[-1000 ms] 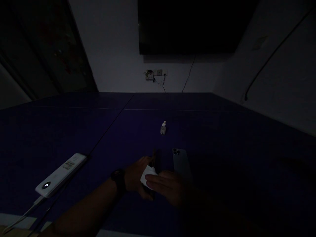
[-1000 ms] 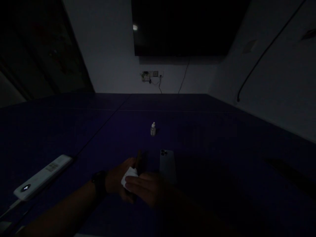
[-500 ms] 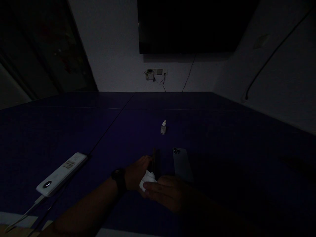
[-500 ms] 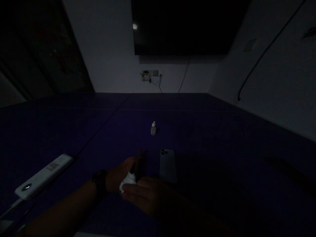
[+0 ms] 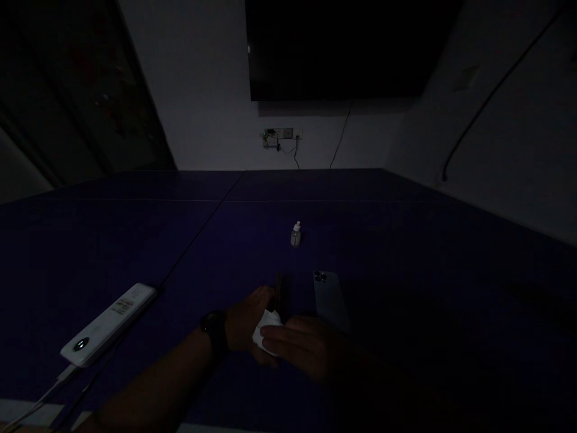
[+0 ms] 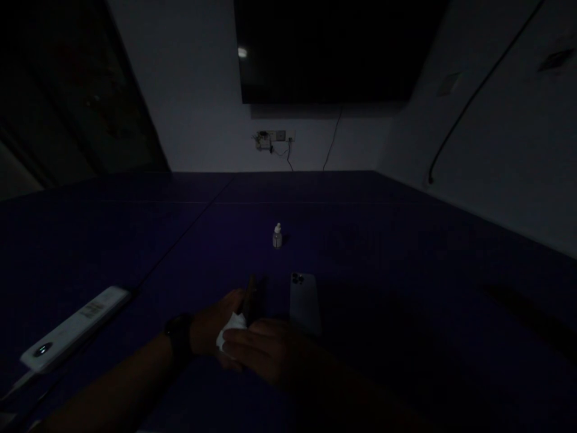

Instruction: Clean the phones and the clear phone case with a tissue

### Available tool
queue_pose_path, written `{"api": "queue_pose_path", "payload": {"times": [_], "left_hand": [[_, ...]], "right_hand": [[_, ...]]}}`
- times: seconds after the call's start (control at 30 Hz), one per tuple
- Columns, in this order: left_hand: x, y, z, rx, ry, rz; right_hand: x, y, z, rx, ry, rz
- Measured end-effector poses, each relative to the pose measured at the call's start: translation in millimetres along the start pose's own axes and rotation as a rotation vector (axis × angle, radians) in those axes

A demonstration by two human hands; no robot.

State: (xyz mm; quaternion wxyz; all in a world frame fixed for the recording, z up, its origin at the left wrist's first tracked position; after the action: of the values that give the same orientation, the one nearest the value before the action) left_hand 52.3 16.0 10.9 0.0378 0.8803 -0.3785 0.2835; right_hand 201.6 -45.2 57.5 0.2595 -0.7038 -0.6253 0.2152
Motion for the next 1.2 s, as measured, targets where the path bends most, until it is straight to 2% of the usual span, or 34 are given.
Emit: {"api": "queue_pose_path", "payload": {"times": [0.17,0.37,0.57,0.8,1.0,1.07,1.2], "left_hand": [[5.8,-0.3,-1.7,0.022,0.038,0.085],[0.0,-0.6,4.2,-0.040,0.032,0.018],[-3.3,0.9,2.3,0.051,0.079,0.071],[-5.4,-0.9,9.0,-0.026,0.041,0.049],[-1.0,0.0,-0.4,0.050,0.109,0.083],[-0.4,-0.5,-0.3,0.031,0.105,0.077],[2.7,-2.7,3.0,-0.032,0.050,0.068]], "right_hand": [[28.8,2.2,1.2,0.043,0.053,0.078],[20.8,4.1,6.6,-0.022,-0.043,0.020],[43.9,2.0,5.8,-0.005,0.043,0.166],[25.8,5.5,5.4,-0.013,-0.007,0.030],[53.7,5.5,9.3,0.011,0.057,0.216],[49.1,3.1,6.6,0.000,0.054,0.175],[21.9,-1.2,0.3,-0.005,-0.008,0.022]]}}
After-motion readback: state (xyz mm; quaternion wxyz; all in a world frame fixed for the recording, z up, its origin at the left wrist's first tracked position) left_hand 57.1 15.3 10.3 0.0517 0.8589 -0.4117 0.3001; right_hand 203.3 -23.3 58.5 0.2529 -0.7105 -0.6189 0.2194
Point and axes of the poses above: each hand's wrist, its own y-axis away from the middle knuckle, its own z-axis out of the palm, x = y × z, the point moved 5 cm from there along -y, towards the middle knuckle, and after that the axes turned 5 degrees about -z, right-handed, at the moved point
